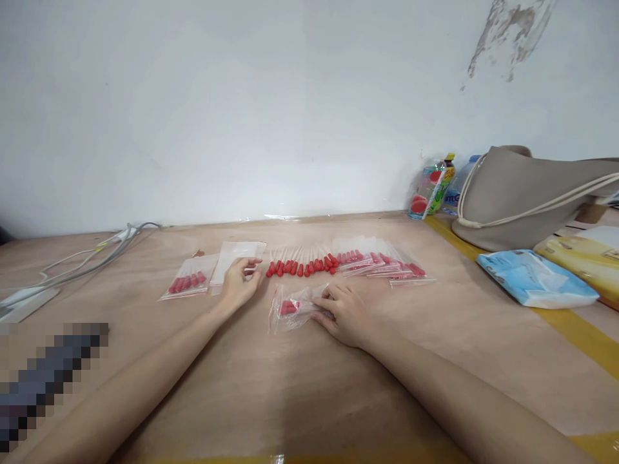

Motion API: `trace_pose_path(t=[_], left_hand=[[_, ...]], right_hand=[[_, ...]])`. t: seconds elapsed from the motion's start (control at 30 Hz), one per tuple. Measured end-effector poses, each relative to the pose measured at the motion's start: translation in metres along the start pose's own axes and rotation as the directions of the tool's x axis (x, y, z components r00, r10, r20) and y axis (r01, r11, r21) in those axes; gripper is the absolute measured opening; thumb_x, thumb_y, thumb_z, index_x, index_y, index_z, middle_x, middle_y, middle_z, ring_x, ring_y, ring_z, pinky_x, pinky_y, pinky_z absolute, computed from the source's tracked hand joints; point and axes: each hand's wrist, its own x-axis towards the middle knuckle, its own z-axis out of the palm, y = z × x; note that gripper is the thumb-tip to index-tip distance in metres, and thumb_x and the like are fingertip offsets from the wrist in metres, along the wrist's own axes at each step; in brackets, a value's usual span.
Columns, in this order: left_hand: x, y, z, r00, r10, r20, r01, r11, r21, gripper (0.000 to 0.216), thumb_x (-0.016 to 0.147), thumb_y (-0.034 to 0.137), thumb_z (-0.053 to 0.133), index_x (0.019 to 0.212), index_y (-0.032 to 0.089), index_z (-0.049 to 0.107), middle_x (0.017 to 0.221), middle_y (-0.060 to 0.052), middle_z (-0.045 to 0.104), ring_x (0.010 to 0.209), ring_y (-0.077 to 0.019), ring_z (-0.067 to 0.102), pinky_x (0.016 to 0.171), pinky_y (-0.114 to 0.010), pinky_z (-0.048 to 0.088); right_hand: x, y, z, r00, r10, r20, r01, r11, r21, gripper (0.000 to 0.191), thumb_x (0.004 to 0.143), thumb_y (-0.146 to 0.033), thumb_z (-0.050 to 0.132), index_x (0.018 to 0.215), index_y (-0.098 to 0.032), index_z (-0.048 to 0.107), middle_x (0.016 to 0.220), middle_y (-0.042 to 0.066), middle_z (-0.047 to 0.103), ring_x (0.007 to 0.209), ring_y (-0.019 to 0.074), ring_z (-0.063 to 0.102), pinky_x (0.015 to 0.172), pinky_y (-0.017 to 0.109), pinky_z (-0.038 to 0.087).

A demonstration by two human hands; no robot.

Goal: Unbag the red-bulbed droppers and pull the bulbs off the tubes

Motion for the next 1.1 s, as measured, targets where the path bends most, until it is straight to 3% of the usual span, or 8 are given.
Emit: trace_pose_path(t=[0.1,0.27,0.43,0.57,0.73,0.83,0.97,1.1], left_hand=[[-0.027,0.011,-0.010,0.985,0.150,-0.089,-0.158,0.983,-0.092,0.014,0.079,0.021,0.048,0.087,0.016,0.059,0.084,-0.004,0.058,0.078,-0.0139,0.056,0.069,-0.026,0.049],[-0.061,0.025,-0.013,0.913,0.389,0.127,-0.356,0.907,-0.224,0.016,0.081,0.021,0.050,0.088,0.018,0.064,0.085,-0.004,0.063,0.077,-0.0130,0.059,0.070,-0.026,0.049],[-0.058,0.030,-0.007,0.843,0.451,0.293,-0.405,0.891,-0.206,0.028,0.081,0.027,0.055,0.108,0.021,0.059,0.105,-0.006,0.061,0.095,-0.0172,0.058,0.083,-0.031,0.047],[-0.053,0.034,-0.010,0.832,0.381,0.404,-0.358,0.924,-0.134,0.020,0.081,0.030,0.054,0.095,0.018,0.060,0.088,-0.004,0.059,0.079,-0.0154,0.056,0.072,-0.028,0.047],[-0.058,0.032,-0.013,0.855,0.328,0.403,-0.304,0.945,-0.124,0.018,0.080,0.032,0.054,0.089,0.017,0.055,0.081,-0.002,0.056,0.075,-0.0152,0.053,0.068,-0.029,0.044],[-0.058,0.025,-0.014,0.884,0.255,0.392,-0.147,0.947,-0.285,0.023,0.079,0.033,0.055,0.096,0.018,0.053,0.086,-0.003,0.060,0.077,-0.0149,0.056,0.069,-0.028,0.046],[-0.046,0.013,-0.024,0.915,0.161,0.370,0.083,0.823,-0.563,0.029,0.076,0.033,0.059,0.099,0.017,0.051,0.092,-0.006,0.064,0.084,-0.0155,0.062,0.075,-0.030,0.049],[-0.024,0.006,-0.053,0.958,0.001,0.288,0.164,0.819,-0.550,0.032,0.068,0.035,0.067,0.090,0.016,0.054,0.087,-0.005,0.066,0.076,-0.0168,0.065,0.071,-0.031,0.052]], right_hand=[[0.000,0.000,0.000,1.000,-0.005,0.007,0.005,1.000,0.006,0.027,0.084,-0.036,0.050,0.103,-0.022,0.062,0.086,0.006,0.057,0.080,0.0170,0.053,0.074,0.032,0.042],[0.000,0.000,0.001,1.000,-0.013,-0.004,0.013,1.000,0.020,0.027,0.083,-0.036,0.051,0.104,-0.022,0.061,0.086,0.006,0.057,0.079,0.0169,0.053,0.072,0.032,0.042],[0.000,0.001,0.000,0.999,-0.016,0.028,0.013,0.996,0.083,0.026,0.085,-0.035,0.048,0.104,-0.022,0.062,0.085,0.006,0.056,0.079,0.0164,0.051,0.071,0.031,0.043],[0.000,0.001,-0.001,0.999,-0.024,0.046,0.018,0.993,0.120,0.028,0.084,-0.035,0.049,0.106,-0.022,0.061,0.088,0.007,0.056,0.080,0.0167,0.051,0.073,0.032,0.043],[0.000,0.000,-0.001,0.998,-0.011,0.056,0.004,0.994,0.108,0.031,0.082,-0.037,0.052,0.108,-0.022,0.061,0.089,0.008,0.055,0.082,0.0180,0.051,0.074,0.034,0.043],[-0.001,0.001,-0.001,0.999,0.002,0.054,-0.007,0.994,0.110,0.031,0.083,-0.037,0.051,0.108,-0.022,0.060,0.091,0.008,0.055,0.083,0.0183,0.052,0.075,0.034,0.044],[-0.001,0.001,-0.001,0.999,0.007,0.042,-0.013,0.992,0.123,0.030,0.083,-0.036,0.051,0.107,-0.022,0.061,0.092,0.008,0.056,0.084,0.0183,0.052,0.076,0.035,0.044],[0.000,0.000,-0.002,0.999,-0.003,0.045,-0.004,0.990,0.143,0.030,0.082,-0.034,0.053,0.107,-0.021,0.060,0.092,0.008,0.057,0.084,0.0182,0.053,0.075,0.034,0.045]])
